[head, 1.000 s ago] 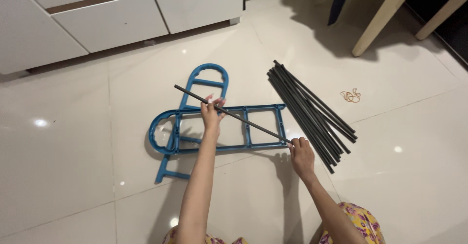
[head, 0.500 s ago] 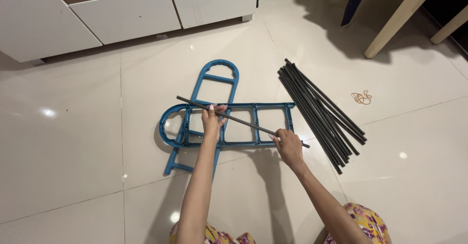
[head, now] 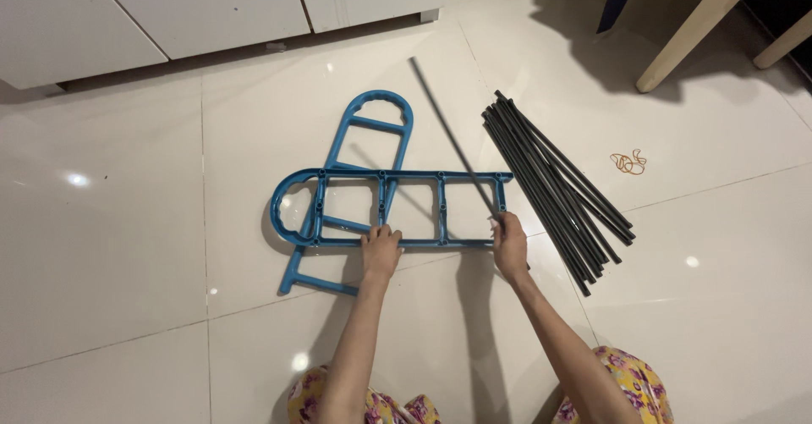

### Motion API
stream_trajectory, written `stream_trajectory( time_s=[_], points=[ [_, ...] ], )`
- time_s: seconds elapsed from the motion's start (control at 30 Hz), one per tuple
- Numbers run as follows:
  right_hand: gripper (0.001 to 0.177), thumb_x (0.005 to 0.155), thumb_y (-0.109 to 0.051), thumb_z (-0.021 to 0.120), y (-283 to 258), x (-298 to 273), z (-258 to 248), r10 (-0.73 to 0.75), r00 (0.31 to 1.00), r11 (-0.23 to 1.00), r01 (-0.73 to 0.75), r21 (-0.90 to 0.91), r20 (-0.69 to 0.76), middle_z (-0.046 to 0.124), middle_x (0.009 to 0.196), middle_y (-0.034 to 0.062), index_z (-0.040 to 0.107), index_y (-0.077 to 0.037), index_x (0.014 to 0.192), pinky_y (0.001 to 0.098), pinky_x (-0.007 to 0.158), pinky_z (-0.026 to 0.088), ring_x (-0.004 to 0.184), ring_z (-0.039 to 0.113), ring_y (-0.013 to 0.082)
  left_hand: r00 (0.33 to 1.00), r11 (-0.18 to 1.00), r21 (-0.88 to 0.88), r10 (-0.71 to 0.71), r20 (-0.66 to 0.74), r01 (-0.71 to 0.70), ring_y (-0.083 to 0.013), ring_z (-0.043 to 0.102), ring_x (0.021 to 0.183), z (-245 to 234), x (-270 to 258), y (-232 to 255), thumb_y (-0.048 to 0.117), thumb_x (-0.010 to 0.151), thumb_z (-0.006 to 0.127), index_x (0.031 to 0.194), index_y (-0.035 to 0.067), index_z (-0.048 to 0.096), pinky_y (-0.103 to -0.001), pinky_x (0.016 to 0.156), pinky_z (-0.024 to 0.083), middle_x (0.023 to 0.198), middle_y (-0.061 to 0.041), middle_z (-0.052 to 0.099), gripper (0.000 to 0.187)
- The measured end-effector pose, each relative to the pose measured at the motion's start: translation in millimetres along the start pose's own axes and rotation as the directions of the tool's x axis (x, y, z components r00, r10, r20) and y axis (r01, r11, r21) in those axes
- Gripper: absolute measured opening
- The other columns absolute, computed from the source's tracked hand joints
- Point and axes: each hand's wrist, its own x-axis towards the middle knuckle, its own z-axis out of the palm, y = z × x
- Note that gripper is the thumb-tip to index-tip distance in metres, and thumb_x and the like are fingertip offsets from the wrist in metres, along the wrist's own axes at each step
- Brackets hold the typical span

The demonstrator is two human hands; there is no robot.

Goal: The person assembles a blue plastic rack by inserting black metal rods into the frame slots. They align the two side frames, insert multiple rods one by one, and then lift the assembled structure to check the fit.

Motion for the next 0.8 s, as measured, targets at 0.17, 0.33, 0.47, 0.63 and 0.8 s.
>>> stream_trajectory(
  time_s=[0.17,0.33,0.47,0.63,0.8],
  points=[
    [0.015,0.106,-0.012,0.053,14,-2,-10,0.218,0.976,0.974,-0.217,-0.063,0.01,0.063,0.076,0.0159,0.06,0.0,0.112,0.0443,0.063,0.048,0.064,0.062,0.0273,0.99,0.992,0.104,-0.083,0.116,0.071,-0.0292,0.043,0.133,-10,-2,-7,0.043,0.081,0.082,0.125,0.016,0.065,-0.062,0.111,0.036,0.132,-0.005,0.055,0.054],
    [0.016,0.106,-0.014,0.055,29,-5,-13,0.125,0.987,0.991,-0.129,-0.031,-0.104,0.064,0.082,0.0163,0.057,0.002,0.107,0.0433,0.065,0.049,0.069,0.062,0.0261,0.994,0.993,0.086,-0.085,0.065,0.079,-0.0302,0.043,0.135,-15,-8,-27,0.044,0.081,0.081,0.127,0.015,0.062,-0.065,0.115,0.035,0.135,-0.007,0.053,0.057],
    [0.018,0.107,-0.013,0.053,36,-6,-13,0.107,0.984,0.994,-0.107,0.003,-0.14,0.065,0.089,0.0188,0.053,0.005,0.109,0.0435,0.067,0.05,0.074,0.063,0.0267,0.992,0.993,0.028,-0.112,0.058,0.111,-0.0319,0.041,0.136,-19,-15,-31,0.043,0.085,0.079,0.128,0.016,0.06,-0.067,0.115,0.033,0.136,-0.007,0.051,0.054],
    [0.021,0.106,-0.015,0.052,32,-1,-16,0.13,0.981,0.991,-0.13,0.005,-0.143,0.066,0.087,0.0182,0.057,0.004,0.113,0.0427,0.067,0.049,0.072,0.063,0.0258,0.991,0.991,0.031,-0.128,0.041,0.127,-0.034,0.034,0.142,-25,-23,-20,0.038,0.085,0.079,0.134,0.017,0.054,-0.07,0.115,0.027,0.139,-0.009,0.047,0.059],
    [0.027,0.105,-0.023,0.059,25,1,-24,0.193,0.976,0.981,-0.192,0.014,-0.101,0.065,0.075,0.0137,0.061,0.003,0.108,0.0389,0.058,0.046,0.062,0.059,0.0221,0.995,0.984,0.166,-0.051,-0.081,0.064,-0.0347,0.027,0.15,-21,-20,0,0.022,0.086,0.075,0.142,0.017,0.052,-0.063,0.124,0.022,0.15,-0.009,0.043,0.061]
  ],
)
